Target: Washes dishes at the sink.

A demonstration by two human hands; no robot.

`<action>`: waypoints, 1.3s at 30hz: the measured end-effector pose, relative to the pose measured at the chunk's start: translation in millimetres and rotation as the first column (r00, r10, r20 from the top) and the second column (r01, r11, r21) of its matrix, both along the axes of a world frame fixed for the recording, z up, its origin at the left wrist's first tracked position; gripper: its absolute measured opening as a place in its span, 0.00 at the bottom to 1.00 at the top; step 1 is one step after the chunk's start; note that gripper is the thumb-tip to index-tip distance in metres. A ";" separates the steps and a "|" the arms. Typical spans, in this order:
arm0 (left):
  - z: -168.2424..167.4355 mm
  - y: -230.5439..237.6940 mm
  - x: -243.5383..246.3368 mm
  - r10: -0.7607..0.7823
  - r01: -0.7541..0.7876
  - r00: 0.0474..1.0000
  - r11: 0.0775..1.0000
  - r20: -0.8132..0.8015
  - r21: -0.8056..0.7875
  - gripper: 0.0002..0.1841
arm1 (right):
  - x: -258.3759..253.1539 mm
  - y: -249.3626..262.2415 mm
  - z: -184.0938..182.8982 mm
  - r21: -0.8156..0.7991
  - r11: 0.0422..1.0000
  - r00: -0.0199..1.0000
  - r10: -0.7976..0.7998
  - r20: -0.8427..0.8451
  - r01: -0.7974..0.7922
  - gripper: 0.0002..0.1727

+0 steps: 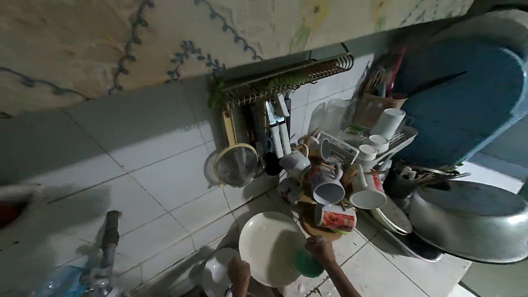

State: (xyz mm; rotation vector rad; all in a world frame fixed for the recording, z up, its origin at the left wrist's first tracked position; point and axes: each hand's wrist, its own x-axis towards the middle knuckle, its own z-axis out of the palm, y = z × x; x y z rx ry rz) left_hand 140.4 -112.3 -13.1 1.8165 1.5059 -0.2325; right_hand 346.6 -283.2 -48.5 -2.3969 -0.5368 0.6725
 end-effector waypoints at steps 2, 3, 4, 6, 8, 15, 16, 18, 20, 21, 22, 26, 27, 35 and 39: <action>-6.3 3.0 -4.6 0.014 -0.013 0.999 0.999 0.042 -0.030 0.19 | 1.0 0.2 0.9 0.006 1.000 1.000 -0.010 -0.017 0.010 0.17; -9.0 2.3 -6.8 0.015 -0.012 0.997 0.999 0.075 -0.044 0.19 | 1.4 -0.8 1.1 0.012 1.000 0.999 -0.018 -0.026 0.018 0.18; -11.6 0.3 -8.5 0.018 -0.011 0.992 0.998 0.125 -0.057 0.20 | 1.6 -2.3 0.7 0.022 0.999 0.999 -0.024 -0.029 0.025 0.17; -18.2 -6.4 -12.0 0.060 -0.037 0.970 0.994 0.235 -0.101 0.25 | -0.7 -6.7 -1.1 0.039 0.999 0.999 -0.022 -0.030 0.023 0.17; -22.9 -10.4 -15.0 0.137 -0.096 0.943 0.984 0.302 -0.147 0.29 | -3.7 -10.2 0.1 0.015 1.000 0.999 0.019 -0.041 -0.018 0.18; -7.8 -5.0 -64.2 0.192 -0.148 0.890 0.980 0.414 -0.136 0.28 | -29.8 -8.2 22.2 0.190 0.970 0.978 0.173 -0.112 -0.150 0.18; -7.1 -3.8 -76.1 0.232 -0.183 0.865 0.971 0.445 -0.152 0.28 | -39.5 -2.5 33.2 0.195 0.963 0.971 0.211 -0.115 -0.186 0.19; -4.2 -2.1 -104.7 0.326 -0.258 0.805 0.945 0.496 -0.202 0.28 | -61.5 10.9 54.8 0.213 0.938 0.948 0.302 -0.105 -0.275 0.20; -0.5 -1.8 -138.2 0.416 -0.326 0.736 0.909 0.534 -0.260 0.28 | -85.1 27.8 73.7 0.220 0.904 0.913 0.395 -0.104 -0.366 0.20; -0.5 -1.0 -156.0 0.440 -0.352 0.718 0.898 0.540 -0.264 0.27 | -98.2 38.0 83.4 0.204 0.893 0.897 0.429 -0.109 -0.402 0.19; -0.3 0.4 -173.5 0.461 -0.376 0.709 0.887 0.533 -0.267 0.26 | -112.4 49.0 94.2 0.178 0.883 0.882 0.457 -0.118 -0.434 0.19; 5.2 5.7 -242.4 0.518 -0.417 0.706 0.855 0.483 -0.308 0.25 | -167.3 98.8 119.1 0.104 0.853 0.840 0.521 -0.153 -0.511 0.21; 9.7 5.3 -256.2 0.564 -0.438 0.670 0.825 0.483 -0.357 0.25 | -179.4 112.8 121.3 0.085 0.857 0.840 0.515 -0.170 -0.508 0.22; 5.3 13.8 -305.9 0.853 -0.510 0.176 0.506 0.491 -0.696 0.23 | -223.7 168.9 106.8 -0.141 0.669 0.680 0.686 -0.258 -0.729 0.25; 16.2 27.4 -313.7 0.755 -0.584 0.344 0.638 0.559 -0.502 0.24 | -248.1 173.7 162.5 0.068 0.600 0.603 0.796 0.045 -0.797 0.26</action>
